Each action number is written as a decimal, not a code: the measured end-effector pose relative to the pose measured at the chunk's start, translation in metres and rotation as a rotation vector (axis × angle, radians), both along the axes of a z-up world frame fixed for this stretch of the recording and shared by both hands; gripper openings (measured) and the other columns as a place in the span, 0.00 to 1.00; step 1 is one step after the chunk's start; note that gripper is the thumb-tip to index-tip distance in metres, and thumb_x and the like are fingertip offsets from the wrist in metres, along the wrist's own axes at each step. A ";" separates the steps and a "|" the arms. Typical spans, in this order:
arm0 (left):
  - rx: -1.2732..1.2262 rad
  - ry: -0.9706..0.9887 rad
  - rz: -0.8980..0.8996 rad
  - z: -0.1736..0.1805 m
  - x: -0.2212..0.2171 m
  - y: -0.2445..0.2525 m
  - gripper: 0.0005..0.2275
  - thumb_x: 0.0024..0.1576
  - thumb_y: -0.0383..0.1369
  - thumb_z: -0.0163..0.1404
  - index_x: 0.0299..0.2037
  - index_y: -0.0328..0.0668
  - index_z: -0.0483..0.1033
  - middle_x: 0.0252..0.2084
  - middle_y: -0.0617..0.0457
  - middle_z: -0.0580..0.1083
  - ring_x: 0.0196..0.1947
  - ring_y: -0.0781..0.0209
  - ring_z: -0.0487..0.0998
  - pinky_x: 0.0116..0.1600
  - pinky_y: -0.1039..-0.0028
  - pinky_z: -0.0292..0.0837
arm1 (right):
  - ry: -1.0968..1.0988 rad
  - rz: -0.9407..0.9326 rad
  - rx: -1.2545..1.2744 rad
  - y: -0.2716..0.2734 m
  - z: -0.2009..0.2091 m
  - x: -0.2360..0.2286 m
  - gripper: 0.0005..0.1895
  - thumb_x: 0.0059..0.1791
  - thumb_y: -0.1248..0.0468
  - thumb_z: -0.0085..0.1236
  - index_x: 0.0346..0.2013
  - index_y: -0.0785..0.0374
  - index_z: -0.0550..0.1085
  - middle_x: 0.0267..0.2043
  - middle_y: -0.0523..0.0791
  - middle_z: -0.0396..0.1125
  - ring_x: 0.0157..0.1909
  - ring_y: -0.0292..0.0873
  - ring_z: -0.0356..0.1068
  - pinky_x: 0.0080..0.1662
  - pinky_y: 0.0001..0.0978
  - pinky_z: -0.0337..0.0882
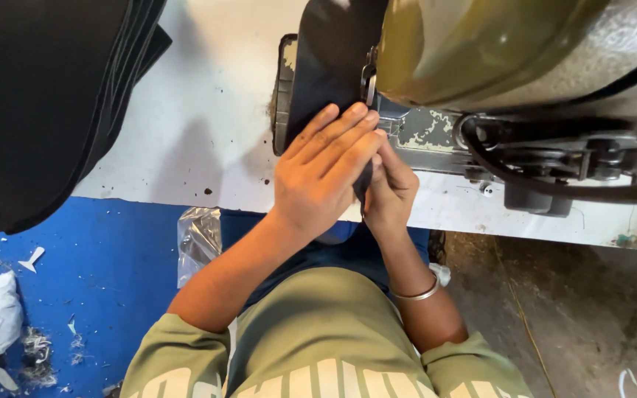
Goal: The person uses a sewing machine to stitch a black strap onto a black car mat. They repeatedly guide the mat and strap through the machine, aligning the edges, and then remove the finished piece to place it on a stack before picking up the next mat.
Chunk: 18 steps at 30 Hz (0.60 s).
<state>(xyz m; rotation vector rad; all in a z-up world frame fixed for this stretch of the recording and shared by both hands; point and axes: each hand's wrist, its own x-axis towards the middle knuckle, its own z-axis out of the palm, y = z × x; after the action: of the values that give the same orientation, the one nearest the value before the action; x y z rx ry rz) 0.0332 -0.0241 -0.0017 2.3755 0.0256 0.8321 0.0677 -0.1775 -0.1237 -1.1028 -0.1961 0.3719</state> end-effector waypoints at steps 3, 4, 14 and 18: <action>-0.061 0.003 -0.032 -0.001 -0.001 0.008 0.09 0.61 0.23 0.56 0.51 0.35 0.78 0.56 0.48 0.78 0.63 0.53 0.77 0.73 0.59 0.68 | -0.047 0.043 -0.029 -0.001 -0.009 -0.007 0.21 0.61 0.68 0.50 0.68 0.72 0.66 0.70 0.52 0.65 0.70 0.41 0.65 0.71 0.33 0.63; -0.056 0.005 -0.023 0.000 -0.003 0.011 0.09 0.61 0.23 0.56 0.51 0.35 0.78 0.56 0.48 0.78 0.63 0.53 0.77 0.73 0.59 0.68 | -0.045 0.052 -0.024 0.000 -0.012 -0.011 0.21 0.61 0.68 0.50 0.68 0.72 0.66 0.70 0.52 0.65 0.70 0.41 0.65 0.71 0.33 0.63; -0.149 -0.034 -0.077 -0.010 0.011 0.007 0.09 0.59 0.21 0.55 0.49 0.36 0.79 0.54 0.48 0.79 0.63 0.54 0.77 0.72 0.57 0.68 | -0.004 0.053 0.052 0.002 -0.004 -0.005 0.20 0.62 0.69 0.50 0.69 0.67 0.64 0.69 0.50 0.64 0.70 0.40 0.65 0.72 0.35 0.64; -0.156 -0.040 -0.059 -0.009 0.011 0.008 0.09 0.60 0.21 0.53 0.49 0.36 0.79 0.54 0.49 0.79 0.62 0.54 0.78 0.72 0.58 0.69 | 0.013 0.054 0.024 0.012 0.017 0.000 0.19 0.61 0.70 0.51 0.68 0.67 0.64 0.66 0.50 0.67 0.66 0.39 0.68 0.68 0.33 0.68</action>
<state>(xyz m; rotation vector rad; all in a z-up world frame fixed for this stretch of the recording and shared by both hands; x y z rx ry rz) 0.0439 -0.0157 -0.0106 2.2028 0.0043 0.8198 0.0682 -0.1658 -0.1064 -1.0728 -0.2184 0.4237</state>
